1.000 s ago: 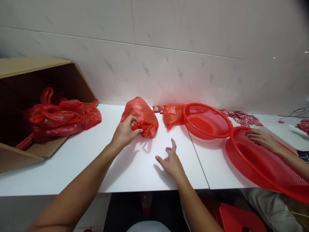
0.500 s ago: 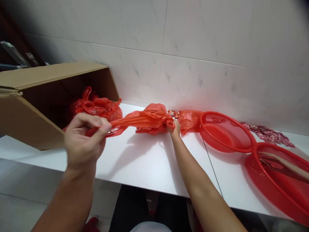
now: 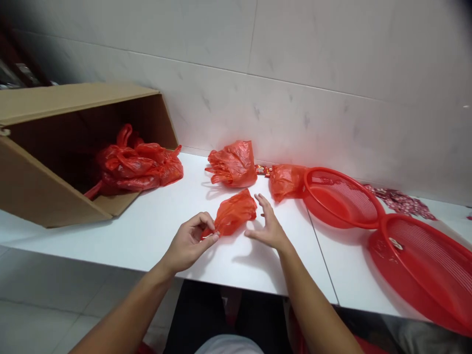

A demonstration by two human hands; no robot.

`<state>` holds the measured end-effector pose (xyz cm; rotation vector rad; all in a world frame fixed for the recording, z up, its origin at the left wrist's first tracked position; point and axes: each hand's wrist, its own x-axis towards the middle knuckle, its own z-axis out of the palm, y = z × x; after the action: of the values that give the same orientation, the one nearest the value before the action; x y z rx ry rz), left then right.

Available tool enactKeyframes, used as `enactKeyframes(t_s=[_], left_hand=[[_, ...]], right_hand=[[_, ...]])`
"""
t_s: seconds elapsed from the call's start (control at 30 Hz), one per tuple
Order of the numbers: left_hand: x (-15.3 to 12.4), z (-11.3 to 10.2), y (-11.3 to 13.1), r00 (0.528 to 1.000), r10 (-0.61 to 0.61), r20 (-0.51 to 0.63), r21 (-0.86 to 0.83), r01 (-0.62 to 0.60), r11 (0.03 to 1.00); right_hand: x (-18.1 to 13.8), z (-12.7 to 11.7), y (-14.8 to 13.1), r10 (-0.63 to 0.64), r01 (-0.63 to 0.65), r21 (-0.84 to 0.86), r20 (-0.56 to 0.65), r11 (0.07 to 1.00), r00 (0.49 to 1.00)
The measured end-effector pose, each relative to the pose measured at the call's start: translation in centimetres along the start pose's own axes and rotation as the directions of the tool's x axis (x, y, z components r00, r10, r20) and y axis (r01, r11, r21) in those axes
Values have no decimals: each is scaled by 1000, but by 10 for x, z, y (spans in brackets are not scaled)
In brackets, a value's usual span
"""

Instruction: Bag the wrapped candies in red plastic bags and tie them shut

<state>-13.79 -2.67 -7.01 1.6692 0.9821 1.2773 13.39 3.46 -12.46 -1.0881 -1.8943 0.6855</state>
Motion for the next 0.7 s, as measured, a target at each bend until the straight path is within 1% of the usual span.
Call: enactKeyframes(t_s=[0.03, 0.07, 0.13, 0.17, 0.2, 0.23, 0.27, 0.3, 0.37, 0.4, 0.43, 0.5, 0.53, 0.57, 0.6, 0.63, 0.67, 0.7], left_hand=[[4, 6, 4, 998, 28, 58, -16, -27, 1000], [10, 11, 11, 992, 65, 110, -35, -62, 997], [25, 23, 30, 967, 158, 201, -72, -146, 987], [32, 28, 41, 951, 210, 228, -93, -194, 977], [40, 33, 52, 937, 262, 232, -119, -240, 963], [48, 37, 62, 928, 309, 207, -150, -282, 948], [55, 39, 70, 927, 346, 147, -181, -319, 930], [62, 39, 75, 928, 368, 56, -208, -350, 913], [74, 33, 78, 924, 355, -142, -222, -379, 898], [79, 27, 76, 925, 321, -204, -200, -360, 911], [84, 20, 71, 935, 273, -227, -158, -312, 937], [87, 7, 61, 969, 164, -184, -20, -170, 985], [86, 4, 57, 977, 134, -167, 68, -124, 990], [82, 4, 55, 970, 149, -192, 152, -121, 981], [76, 9, 55, 942, 217, -255, 220, -162, 962], [67, 18, 56, 891, 330, -312, 270, -250, 930], [58, 32, 59, 822, 460, -335, 308, -366, 878], [48, 50, 62, 760, 580, -293, 315, -496, 809]], right_hand=[[-7, 2, -10, -35, 36, -70, 14, 997, 999], [-11, 3, -21, -74, 72, -130, -10, 989, 997], [-11, 6, -39, -155, 131, -192, -116, 973, 981], [-8, 7, -45, -177, 139, -203, -180, 969, 968], [-3, 6, -48, -172, 124, -205, -239, 971, 956], [0, 4, -49, -140, 85, -197, -284, 977, 949], [3, 0, -47, -83, 29, -179, -306, 983, 948], [4, -6, -43, -14, -34, -153, -303, 988, 953], [0, -25, -31, 122, -149, -103, -226, 984, 966], [-5, -37, -23, 176, -193, -86, -170, 978, 970], [-12, -50, -16, 218, -227, -74, -115, 971, 969], [-27, -76, -5, 274, -276, -47, -45, 960, 961], [-35, -88, 0, 297, -298, -26, -38, 954, 954], [-41, -98, 2, 324, -324, 1, -41, 946, 945], [-46, -106, 4, 355, -353, 30, -48, 935, 934], [-50, -112, 3, 384, -381, 56, -56, 923, 922], [-53, -117, 2, 409, -404, 72, -58, 912, 911], [-54, -119, -1, 422, -418, 70, -59, 906, 905]])
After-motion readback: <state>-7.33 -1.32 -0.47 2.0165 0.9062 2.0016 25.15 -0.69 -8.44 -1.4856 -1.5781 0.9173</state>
